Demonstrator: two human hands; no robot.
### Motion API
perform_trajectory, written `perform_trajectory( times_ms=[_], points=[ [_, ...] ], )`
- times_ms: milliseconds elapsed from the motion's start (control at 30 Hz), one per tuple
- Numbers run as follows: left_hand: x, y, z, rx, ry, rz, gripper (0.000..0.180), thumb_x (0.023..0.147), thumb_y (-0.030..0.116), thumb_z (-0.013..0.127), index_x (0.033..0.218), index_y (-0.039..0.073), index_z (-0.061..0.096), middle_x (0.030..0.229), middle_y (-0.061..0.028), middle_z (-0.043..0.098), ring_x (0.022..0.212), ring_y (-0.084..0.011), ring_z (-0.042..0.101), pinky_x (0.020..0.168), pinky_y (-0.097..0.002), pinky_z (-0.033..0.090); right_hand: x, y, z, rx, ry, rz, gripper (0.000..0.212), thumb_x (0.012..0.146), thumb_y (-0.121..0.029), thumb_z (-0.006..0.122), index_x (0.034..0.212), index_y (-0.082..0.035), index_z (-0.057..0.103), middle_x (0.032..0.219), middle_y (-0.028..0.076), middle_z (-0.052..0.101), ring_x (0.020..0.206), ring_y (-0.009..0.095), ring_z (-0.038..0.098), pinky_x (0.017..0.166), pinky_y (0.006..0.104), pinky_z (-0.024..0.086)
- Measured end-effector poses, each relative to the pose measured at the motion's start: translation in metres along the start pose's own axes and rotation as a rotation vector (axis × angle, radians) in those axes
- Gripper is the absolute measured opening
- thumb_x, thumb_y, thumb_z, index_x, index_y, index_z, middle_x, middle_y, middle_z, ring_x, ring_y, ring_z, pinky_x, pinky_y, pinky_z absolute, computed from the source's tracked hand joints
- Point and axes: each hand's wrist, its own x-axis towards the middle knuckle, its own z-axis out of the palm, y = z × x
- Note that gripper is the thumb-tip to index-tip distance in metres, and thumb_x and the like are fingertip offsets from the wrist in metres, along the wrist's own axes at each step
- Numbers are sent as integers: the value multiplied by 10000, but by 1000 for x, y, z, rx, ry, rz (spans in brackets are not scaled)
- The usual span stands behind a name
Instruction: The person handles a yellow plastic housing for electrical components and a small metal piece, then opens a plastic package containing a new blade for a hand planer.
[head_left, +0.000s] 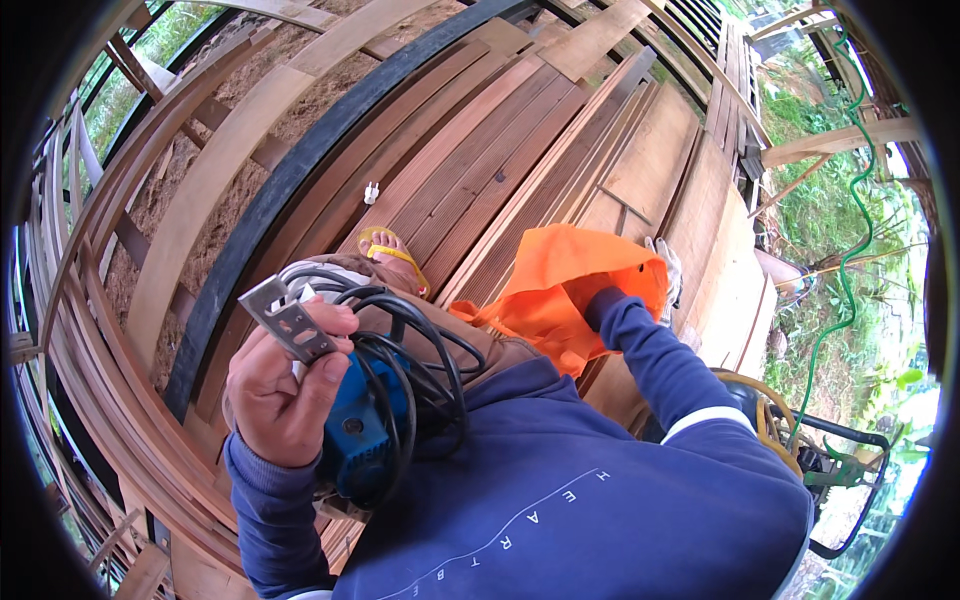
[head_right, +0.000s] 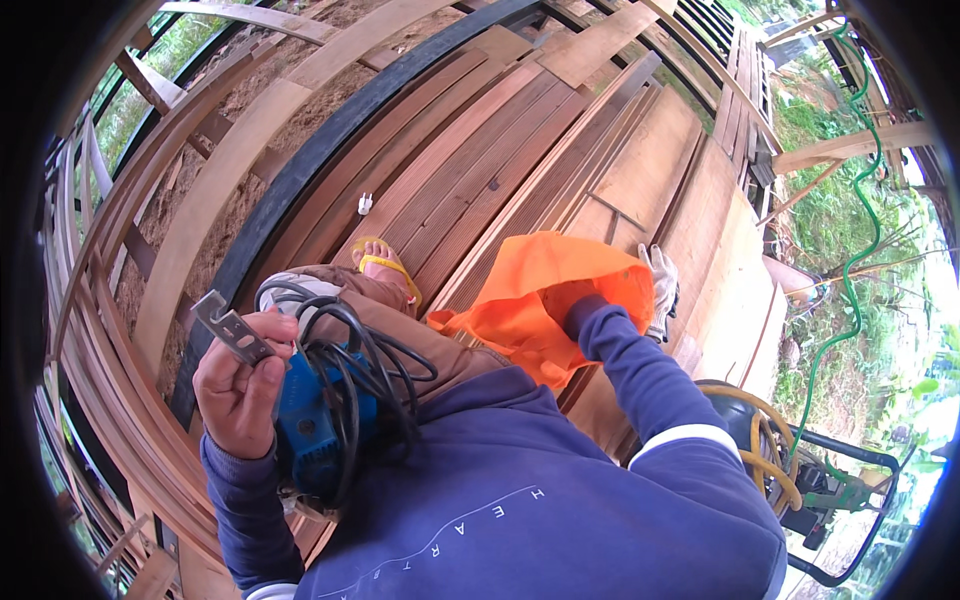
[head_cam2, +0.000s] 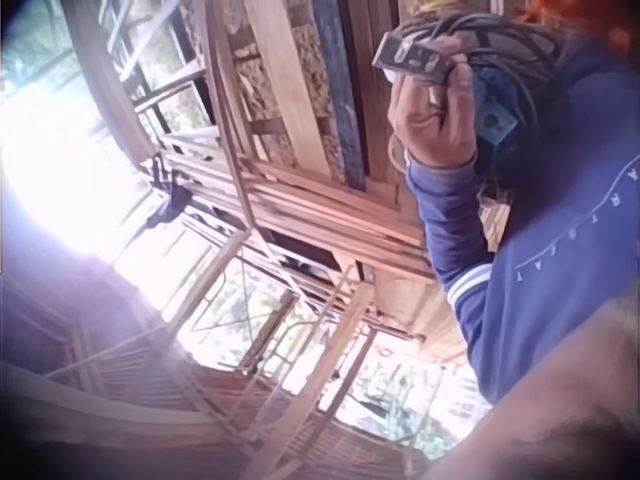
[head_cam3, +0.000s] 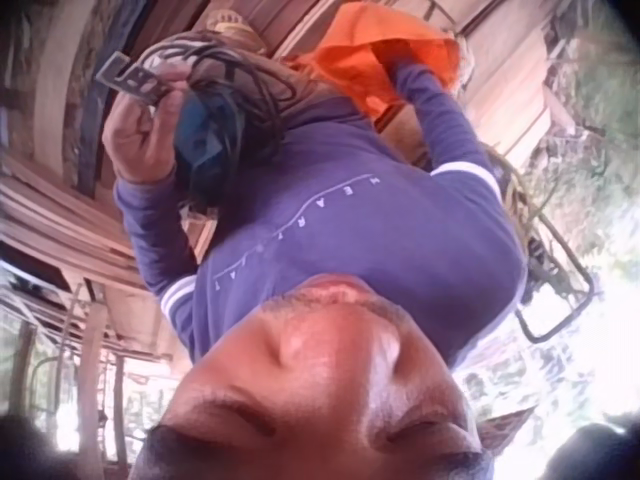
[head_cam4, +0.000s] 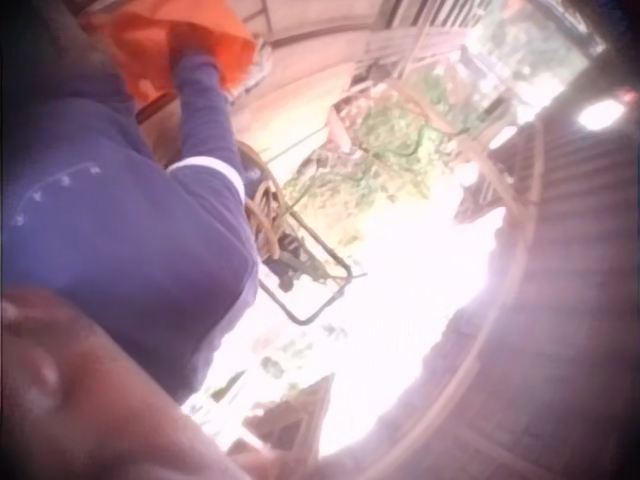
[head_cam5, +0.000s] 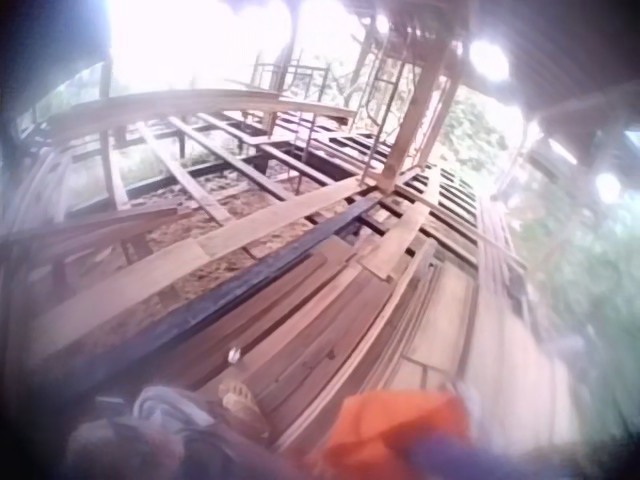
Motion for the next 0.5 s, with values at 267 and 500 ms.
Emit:
perform_trajectory(
  times_ms=[267, 500],
  points=[
    [-2, -5, 1, -50, 3, 27, 83, 871, 57, 639, 880, -25, 651, 953, -115, 683, 895, -204, 656, 1000, -401, 448, -38, -7, 3, 322, -457, 44, 409, 843, -348, 590, 1208, -178, 660, 1238, 127, 641, 1187, 313, 561, 1044, 415, 403],
    [-3, -8, 0, -48, 22, 11, 78, 877, 56, 628, 858, -19, 641, 960, -122, 681, 970, -239, 655, 1035, -433, 425, -31, 0, -23, 355, -422, 73, 372, 802, -311, 634, 1121, -128, 694, 1077, 129, 694, 1014, 315, 641, 907, 402, 483]
  ],
)
